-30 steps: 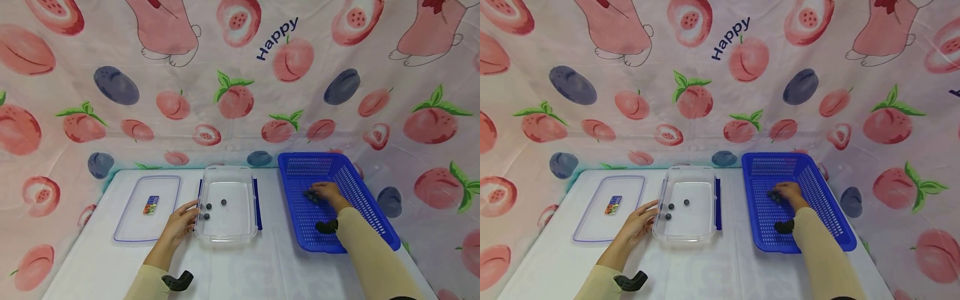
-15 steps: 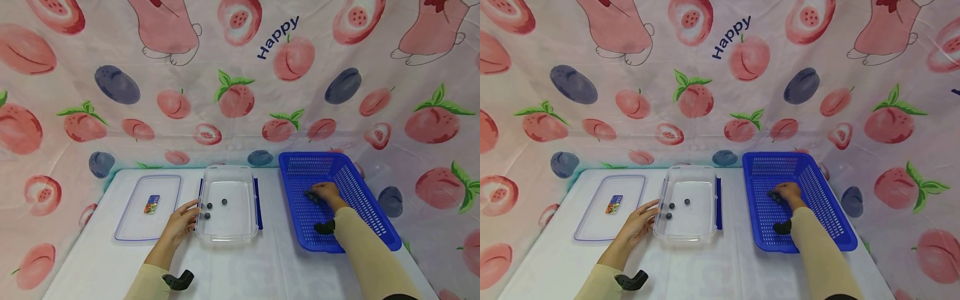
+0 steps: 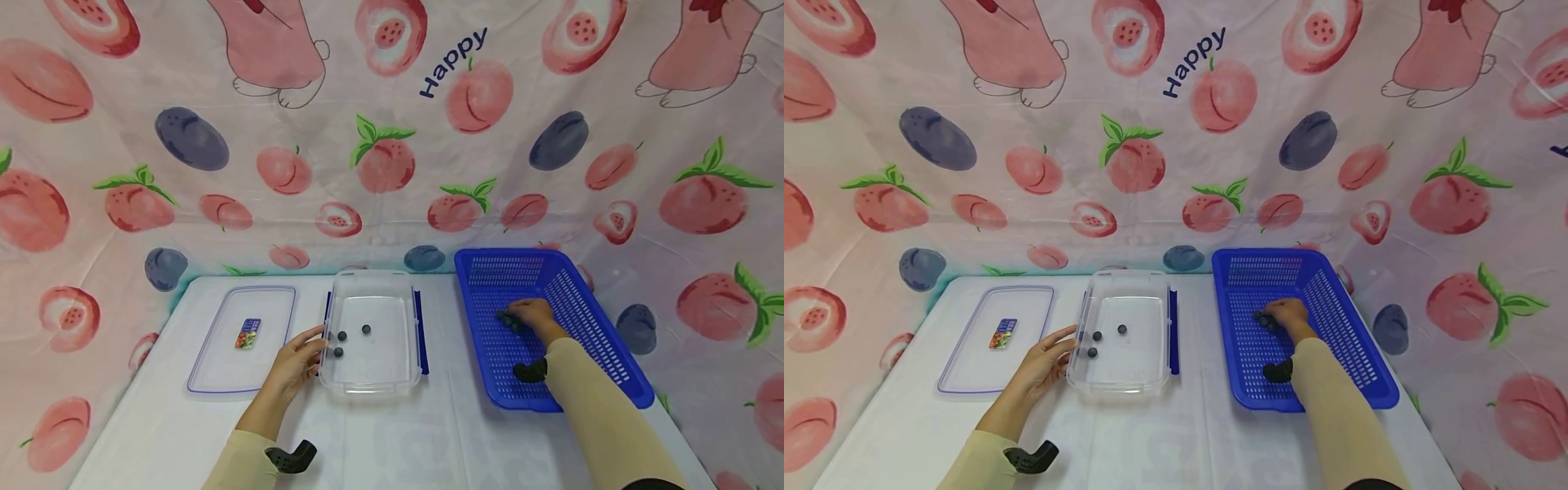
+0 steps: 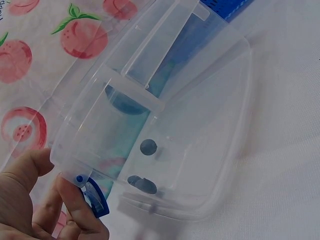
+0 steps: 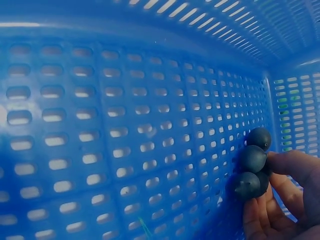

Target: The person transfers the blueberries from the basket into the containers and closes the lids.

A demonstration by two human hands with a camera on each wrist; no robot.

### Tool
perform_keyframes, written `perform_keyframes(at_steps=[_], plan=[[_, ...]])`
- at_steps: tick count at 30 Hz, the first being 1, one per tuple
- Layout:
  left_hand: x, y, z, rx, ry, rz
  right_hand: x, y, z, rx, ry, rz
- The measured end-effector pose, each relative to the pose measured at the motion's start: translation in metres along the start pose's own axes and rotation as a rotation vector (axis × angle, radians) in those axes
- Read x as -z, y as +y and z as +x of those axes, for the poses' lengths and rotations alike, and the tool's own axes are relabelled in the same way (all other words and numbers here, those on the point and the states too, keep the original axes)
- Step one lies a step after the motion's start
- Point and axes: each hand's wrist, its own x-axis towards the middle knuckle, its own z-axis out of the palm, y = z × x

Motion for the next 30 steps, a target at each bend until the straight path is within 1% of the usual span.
perform_keyframes(at_steps=[4,10,14,18,25,30], plan=[[-0.001,-0.002,0.001,-0.007,0.010,0.012,0.001,0.004,0.005,-0.020,-0.003,0.033],[0.000,-0.003,-0.001,-0.033,-0.009,-0.006,0.003,0.013,0.017,-0.057,0.005,0.172],[0.001,-0.002,-0.002,-0.030,-0.012,-0.008,0.002,0.010,0.012,-0.064,0.037,0.255],[0.001,-0.001,-0.002,-0.016,-0.004,0.000,0.008,0.002,0.004,-0.028,0.054,0.322],[0.000,0.000,-0.002,-0.010,0.014,0.001,0.019,-0.011,-0.007,0.003,-0.003,0.434],[0.000,-0.001,-0.002,-0.012,-0.003,-0.017,0.023,-0.017,-0.016,0.014,-0.070,0.463]])
